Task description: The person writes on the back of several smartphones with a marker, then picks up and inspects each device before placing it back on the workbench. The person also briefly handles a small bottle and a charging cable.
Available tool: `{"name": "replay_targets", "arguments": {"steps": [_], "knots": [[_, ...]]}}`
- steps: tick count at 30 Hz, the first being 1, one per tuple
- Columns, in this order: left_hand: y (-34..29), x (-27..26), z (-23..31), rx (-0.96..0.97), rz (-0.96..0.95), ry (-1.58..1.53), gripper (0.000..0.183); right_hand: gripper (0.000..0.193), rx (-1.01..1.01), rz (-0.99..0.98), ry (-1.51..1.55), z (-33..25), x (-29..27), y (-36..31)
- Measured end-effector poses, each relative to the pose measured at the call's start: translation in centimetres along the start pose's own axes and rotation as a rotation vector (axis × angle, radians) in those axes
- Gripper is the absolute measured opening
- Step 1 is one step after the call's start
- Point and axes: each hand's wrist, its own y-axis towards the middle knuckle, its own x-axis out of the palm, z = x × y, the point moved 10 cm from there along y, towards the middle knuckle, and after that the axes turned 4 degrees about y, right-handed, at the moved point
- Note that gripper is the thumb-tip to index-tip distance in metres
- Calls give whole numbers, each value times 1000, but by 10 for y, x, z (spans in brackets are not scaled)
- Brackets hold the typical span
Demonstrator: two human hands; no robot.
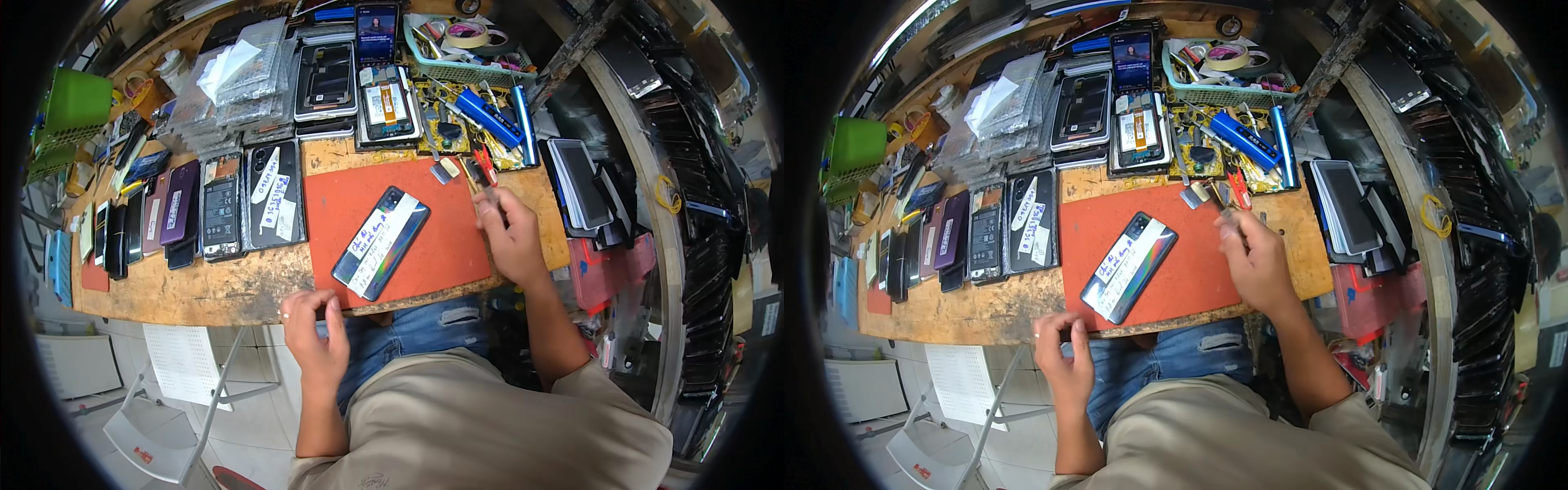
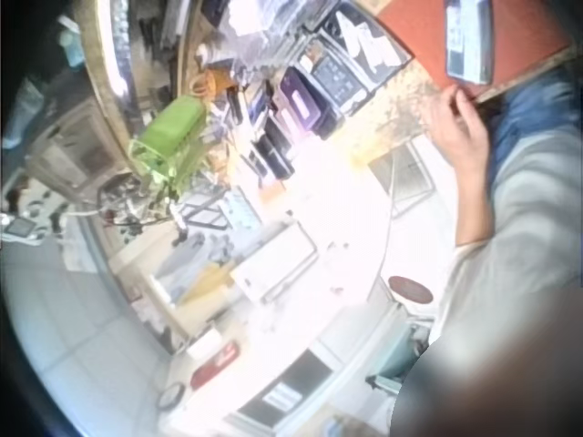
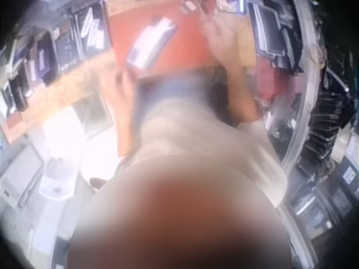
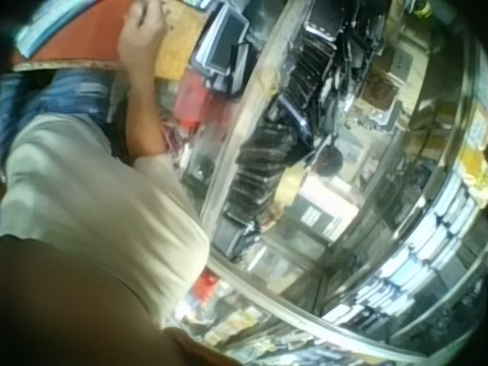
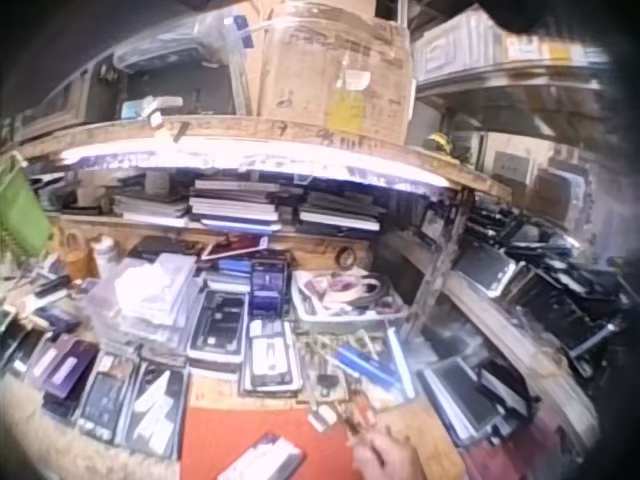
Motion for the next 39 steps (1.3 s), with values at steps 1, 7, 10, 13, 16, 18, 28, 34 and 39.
{"name": "replay_targets", "arguments": {"steps": [1, 7, 10, 13, 16, 18, 28, 34, 39], "knots": [[-3, 0, 7, -11, -16, 24, 37, 19, -103, -17, -70, -14, 6, -1], [-9, 15, 45, -89, -137, 109, 48, 28, -582, 24, -346, -58, 54, 2], [-22, 22, 40, -281, -285, -112, 55, 30, -584, 21, -372, -64, 77, 0], [-37, 26, 22, -575, -102, -719, 56, 28, -306, 64, -130, -41, 63, 14], [-47, 27, 4, -735, 120, -1089, 49, 30, -261, 16, 46, -34, 59, 0], [-45, 28, -6, -776, 210, -1262, 45, 30, -174, 39, 279, -22, 65, -9], [8, 16, -35, -636, 186, -1066, 38, 24, -212, 26, 520, -8, 64, -14], [11, 17, -33, -493, -71, -566, 46, 22, -411, 19, 24, -27, 53, -10], [13, -11, -37, -434, 92, -440, 44, 28, -442, 121, 38, -35, 49, -18]]}}
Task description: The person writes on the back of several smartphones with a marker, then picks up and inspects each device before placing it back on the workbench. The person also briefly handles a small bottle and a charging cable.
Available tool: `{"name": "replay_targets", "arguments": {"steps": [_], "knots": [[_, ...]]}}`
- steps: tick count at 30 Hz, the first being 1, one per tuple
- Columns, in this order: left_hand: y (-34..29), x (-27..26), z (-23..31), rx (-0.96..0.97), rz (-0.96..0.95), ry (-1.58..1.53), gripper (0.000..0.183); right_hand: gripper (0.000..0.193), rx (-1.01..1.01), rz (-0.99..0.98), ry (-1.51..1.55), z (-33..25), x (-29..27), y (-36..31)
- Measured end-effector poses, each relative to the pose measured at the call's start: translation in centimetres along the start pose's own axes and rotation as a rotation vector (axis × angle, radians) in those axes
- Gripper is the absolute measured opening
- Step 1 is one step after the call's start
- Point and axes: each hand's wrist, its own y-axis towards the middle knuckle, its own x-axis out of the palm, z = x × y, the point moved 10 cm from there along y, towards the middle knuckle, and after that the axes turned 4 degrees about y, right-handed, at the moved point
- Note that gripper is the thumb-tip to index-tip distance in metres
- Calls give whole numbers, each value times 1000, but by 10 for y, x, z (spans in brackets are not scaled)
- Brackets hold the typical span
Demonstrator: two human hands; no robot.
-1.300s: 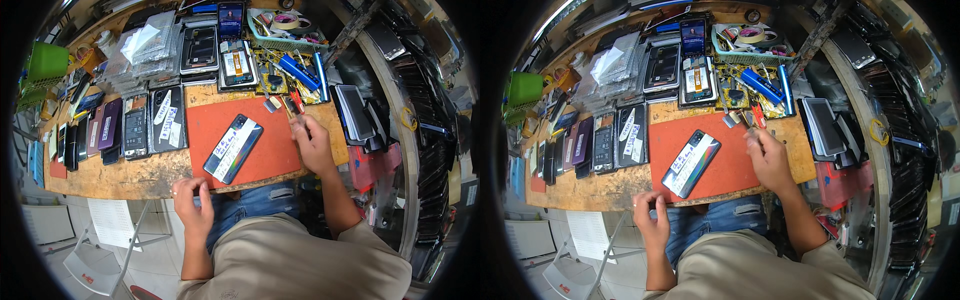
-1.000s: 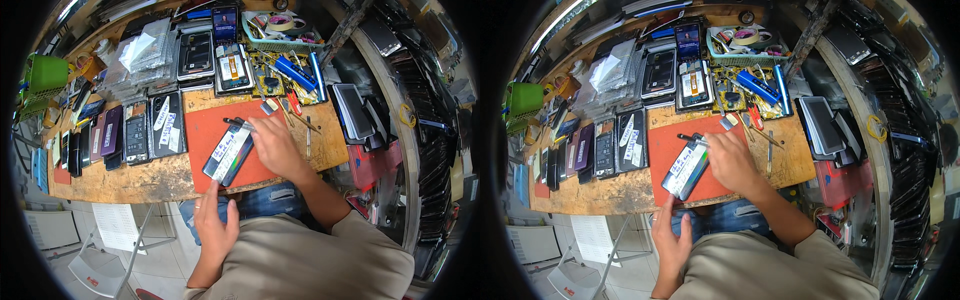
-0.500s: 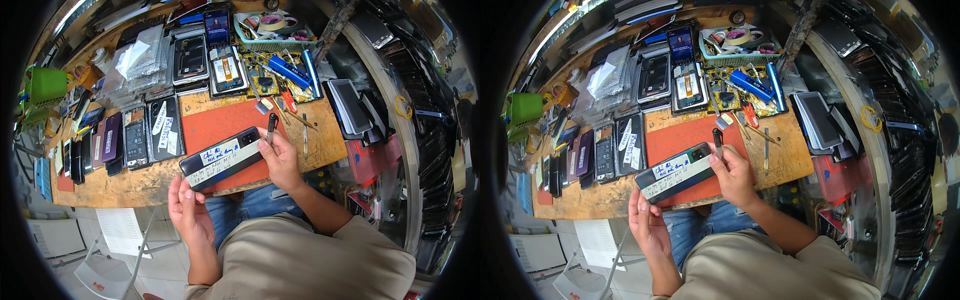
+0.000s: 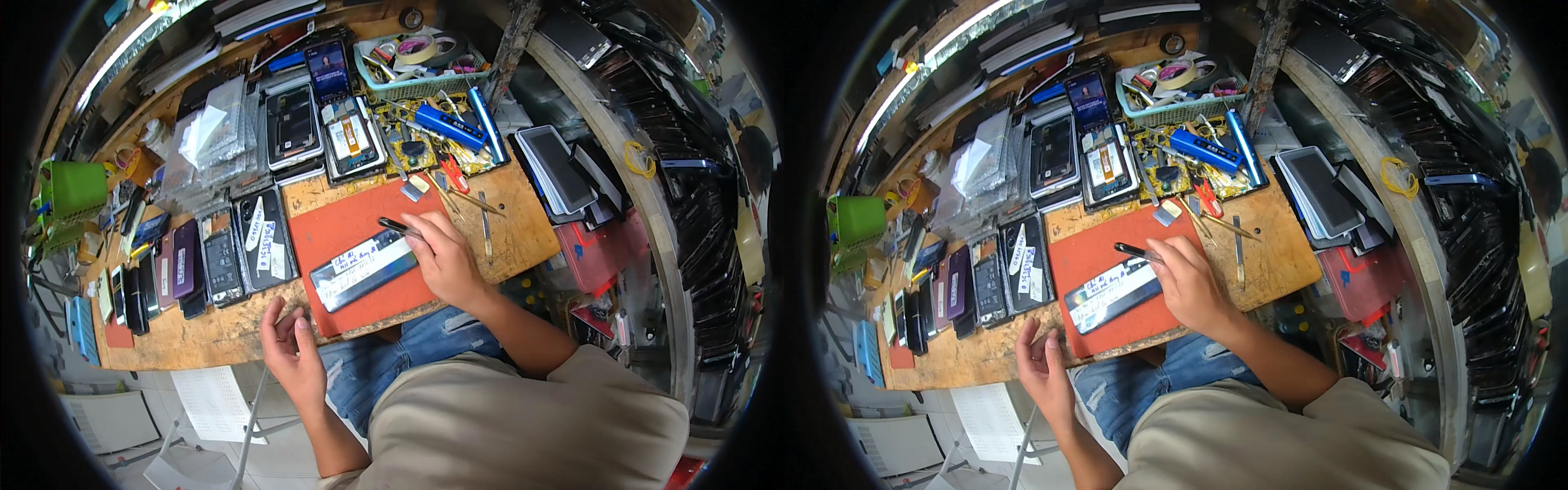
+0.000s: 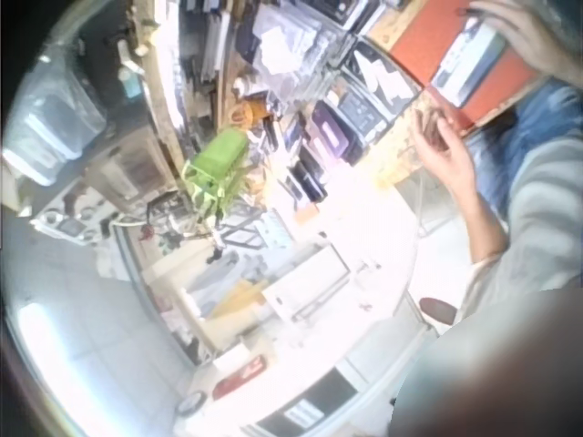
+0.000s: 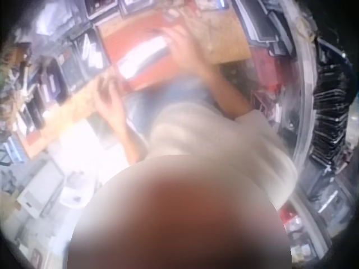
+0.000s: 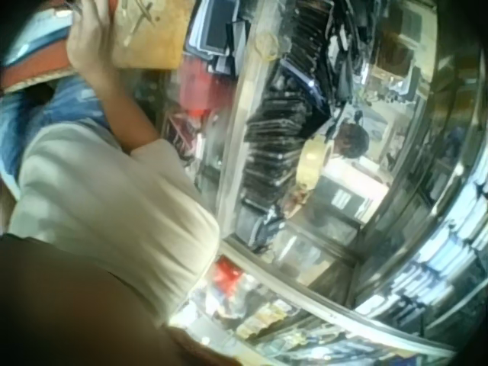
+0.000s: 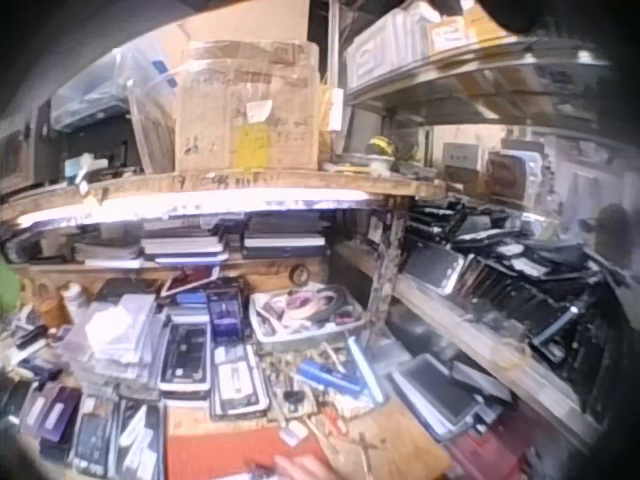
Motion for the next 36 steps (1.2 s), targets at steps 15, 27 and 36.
{"name": "replay_targets", "arguments": {"steps": [15, 27, 36], "knots": [[-40, 57, 55, 341, -482, 268, 22, 27, -30, -452, 398, -62, 18, -45], [-69, 93, 70, 670, -568, 396, 17, 28, 115, -560, 496, -67, 38, -48], [-60, 74, 110, 1071, -74, 556, 14, 37, 294, -259, 771, -68, 14, -45]]}}
